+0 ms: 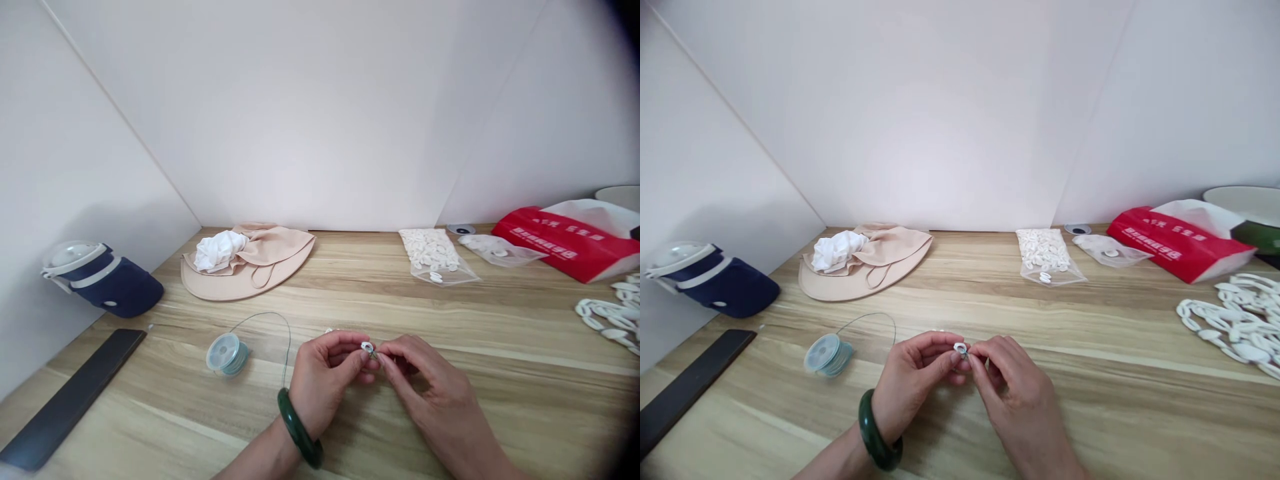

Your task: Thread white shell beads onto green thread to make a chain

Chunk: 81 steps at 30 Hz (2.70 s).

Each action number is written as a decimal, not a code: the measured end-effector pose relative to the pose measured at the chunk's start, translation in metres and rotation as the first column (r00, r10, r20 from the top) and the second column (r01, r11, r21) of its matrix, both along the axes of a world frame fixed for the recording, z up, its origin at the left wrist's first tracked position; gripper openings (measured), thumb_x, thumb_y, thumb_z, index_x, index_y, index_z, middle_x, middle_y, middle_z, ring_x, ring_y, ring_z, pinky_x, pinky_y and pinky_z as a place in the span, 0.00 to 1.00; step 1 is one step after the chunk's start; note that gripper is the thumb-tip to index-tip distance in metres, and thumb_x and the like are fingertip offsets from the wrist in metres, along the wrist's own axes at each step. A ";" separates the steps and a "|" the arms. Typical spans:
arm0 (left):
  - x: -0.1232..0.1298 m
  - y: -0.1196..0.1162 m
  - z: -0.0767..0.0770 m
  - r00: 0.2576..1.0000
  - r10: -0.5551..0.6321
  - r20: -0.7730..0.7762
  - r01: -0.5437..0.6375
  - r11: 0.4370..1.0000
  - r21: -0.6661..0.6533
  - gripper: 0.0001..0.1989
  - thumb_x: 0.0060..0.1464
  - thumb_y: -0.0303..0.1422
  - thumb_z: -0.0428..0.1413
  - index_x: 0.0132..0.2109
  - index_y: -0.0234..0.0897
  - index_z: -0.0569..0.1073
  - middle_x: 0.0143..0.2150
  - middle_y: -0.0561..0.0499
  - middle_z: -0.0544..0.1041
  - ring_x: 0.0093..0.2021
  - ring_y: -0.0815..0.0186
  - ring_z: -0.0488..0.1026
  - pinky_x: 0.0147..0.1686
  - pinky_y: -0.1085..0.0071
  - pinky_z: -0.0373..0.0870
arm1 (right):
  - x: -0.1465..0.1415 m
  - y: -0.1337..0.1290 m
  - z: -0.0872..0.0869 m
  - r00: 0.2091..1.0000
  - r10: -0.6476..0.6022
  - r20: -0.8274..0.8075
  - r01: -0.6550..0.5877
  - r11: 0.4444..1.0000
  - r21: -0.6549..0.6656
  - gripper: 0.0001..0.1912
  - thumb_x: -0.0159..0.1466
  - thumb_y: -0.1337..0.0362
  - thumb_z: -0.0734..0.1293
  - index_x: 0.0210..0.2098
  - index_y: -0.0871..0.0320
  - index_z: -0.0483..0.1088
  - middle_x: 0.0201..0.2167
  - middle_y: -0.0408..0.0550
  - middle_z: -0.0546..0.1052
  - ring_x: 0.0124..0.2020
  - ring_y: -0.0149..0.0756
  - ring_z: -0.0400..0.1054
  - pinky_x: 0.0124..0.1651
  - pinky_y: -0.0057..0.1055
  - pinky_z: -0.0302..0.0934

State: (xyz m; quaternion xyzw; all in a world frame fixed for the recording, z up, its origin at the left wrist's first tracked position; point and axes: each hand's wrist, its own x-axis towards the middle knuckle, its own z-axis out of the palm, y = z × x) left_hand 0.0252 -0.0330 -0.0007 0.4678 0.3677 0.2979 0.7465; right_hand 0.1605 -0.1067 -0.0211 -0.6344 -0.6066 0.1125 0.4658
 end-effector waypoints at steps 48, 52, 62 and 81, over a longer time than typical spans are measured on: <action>-0.005 -0.006 0.003 0.970 0.096 -0.223 0.034 0.857 0.515 0.10 0.57 0.38 0.51 0.36 0.38 0.74 0.50 0.48 0.72 0.15 0.82 0.62 0.12 0.82 0.61 | -0.010 -0.001 0.010 0.759 -0.058 -0.648 -0.176 0.940 -0.291 0.13 0.61 0.56 0.62 0.41 0.57 0.67 0.23 0.42 0.71 0.21 0.31 0.66 0.24 0.28 0.62; -0.007 -0.007 0.003 0.965 0.075 -0.252 0.081 0.826 0.558 0.10 0.57 0.36 0.51 0.37 0.39 0.76 0.51 0.48 0.70 0.16 0.82 0.61 0.12 0.81 0.62 | -0.010 0.002 0.015 0.549 -0.052 -0.834 -0.322 0.908 -0.268 0.16 0.59 0.53 0.65 0.40 0.59 0.68 0.17 0.40 0.72 0.19 0.30 0.67 0.25 0.27 0.62; -0.006 -0.005 0.007 0.959 -0.175 -0.224 0.234 0.934 0.271 0.20 0.59 0.44 0.46 0.52 0.40 0.70 0.31 0.51 0.75 0.13 0.79 0.61 0.11 0.82 0.56 | -0.005 0.001 0.016 0.405 -0.011 -0.914 -0.325 0.933 -0.155 0.09 0.59 0.57 0.67 0.32 0.57 0.70 0.24 0.40 0.73 0.20 0.27 0.65 0.25 0.27 0.63; -0.026 0.013 0.034 0.620 -0.040 -0.784 0.700 0.480 0.529 0.07 0.50 0.34 0.57 0.31 0.43 0.80 0.38 0.54 0.77 0.25 0.71 0.69 0.27 0.75 0.63 | 0.014 0.005 0.008 0.672 -0.207 -0.711 0.047 0.970 -0.237 0.13 0.56 0.54 0.68 0.28 0.59 0.69 0.17 0.39 0.64 0.20 0.27 0.55 0.23 0.26 0.51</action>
